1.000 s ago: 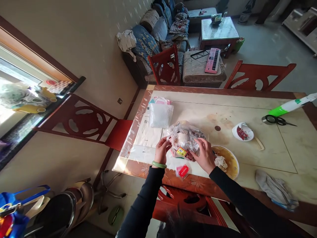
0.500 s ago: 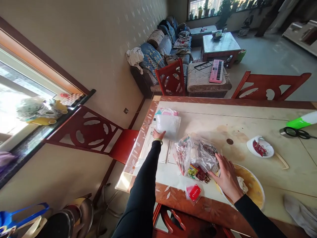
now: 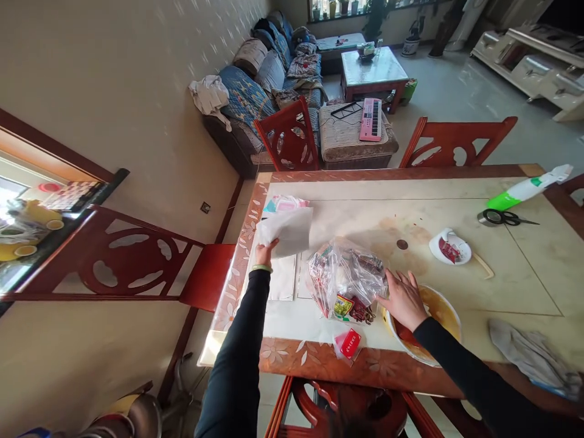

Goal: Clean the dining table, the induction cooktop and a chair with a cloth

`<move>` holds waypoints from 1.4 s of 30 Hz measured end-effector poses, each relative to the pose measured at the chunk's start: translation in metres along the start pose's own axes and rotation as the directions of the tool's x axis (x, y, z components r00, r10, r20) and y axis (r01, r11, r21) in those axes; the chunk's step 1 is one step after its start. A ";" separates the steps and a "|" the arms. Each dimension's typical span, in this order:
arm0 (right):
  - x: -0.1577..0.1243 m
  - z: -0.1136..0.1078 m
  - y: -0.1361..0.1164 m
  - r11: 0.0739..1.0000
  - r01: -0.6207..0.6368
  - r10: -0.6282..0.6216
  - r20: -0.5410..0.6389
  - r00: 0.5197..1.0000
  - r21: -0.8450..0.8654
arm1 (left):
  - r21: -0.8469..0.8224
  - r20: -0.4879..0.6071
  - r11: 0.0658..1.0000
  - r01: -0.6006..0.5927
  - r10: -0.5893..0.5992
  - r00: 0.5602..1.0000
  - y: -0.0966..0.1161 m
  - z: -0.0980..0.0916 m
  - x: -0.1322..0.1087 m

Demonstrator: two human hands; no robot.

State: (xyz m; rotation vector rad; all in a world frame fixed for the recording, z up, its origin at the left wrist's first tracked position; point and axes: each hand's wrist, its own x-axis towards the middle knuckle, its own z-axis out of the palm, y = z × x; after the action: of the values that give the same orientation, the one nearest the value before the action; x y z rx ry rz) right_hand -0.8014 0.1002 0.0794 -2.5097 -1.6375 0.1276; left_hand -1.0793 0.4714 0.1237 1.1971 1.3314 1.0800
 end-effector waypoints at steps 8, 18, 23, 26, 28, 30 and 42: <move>0.031 -0.041 0.012 0.983 -0.182 0.179 0.244 0.953 -0.008 | -0.256 -0.149 0.949 -0.184 0.149 0.978 0.047 -0.052 -0.084; 0.070 -0.047 0.026 0.517 -0.530 0.296 0.441 0.847 0.672 | -0.434 0.060 0.901 -0.017 0.048 0.997 0.088 -0.067 -0.254; 0.064 -0.045 0.017 0.122 -0.504 0.288 0.455 0.843 0.855 | -0.310 0.139 0.937 0.159 -0.121 0.983 0.057 -0.031 -0.312; 0.056 -0.045 0.012 -0.157 -0.471 0.243 0.496 0.834 0.868 | -0.263 0.085 0.962 0.070 -0.050 0.995 0.052 0.013 -0.317; 0.052 -0.047 0.011 -0.303 -0.448 0.212 0.518 0.829 0.841 | -0.246 0.043 0.969 -0.014 0.025 0.999 0.052 0.047 -0.310; 0.050 -0.052 0.014 -0.417 -0.428 0.188 0.537 0.823 0.802 | -0.242 0.022 0.969 -0.049 0.056 0.998 0.047 0.079 -0.300; 0.044 -0.093 -0.008 -0.810 -0.307 0.013 0.538 0.843 0.500 | 0.076 0.073 0.996 0.036 -0.042 0.996 -0.031 0.104 -0.273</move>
State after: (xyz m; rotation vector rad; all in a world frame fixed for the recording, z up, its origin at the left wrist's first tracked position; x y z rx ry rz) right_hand -0.7771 0.1364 0.1726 -0.7190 0.2097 1.3133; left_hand -0.9769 0.1957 0.1126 1.2491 1.3424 0.9563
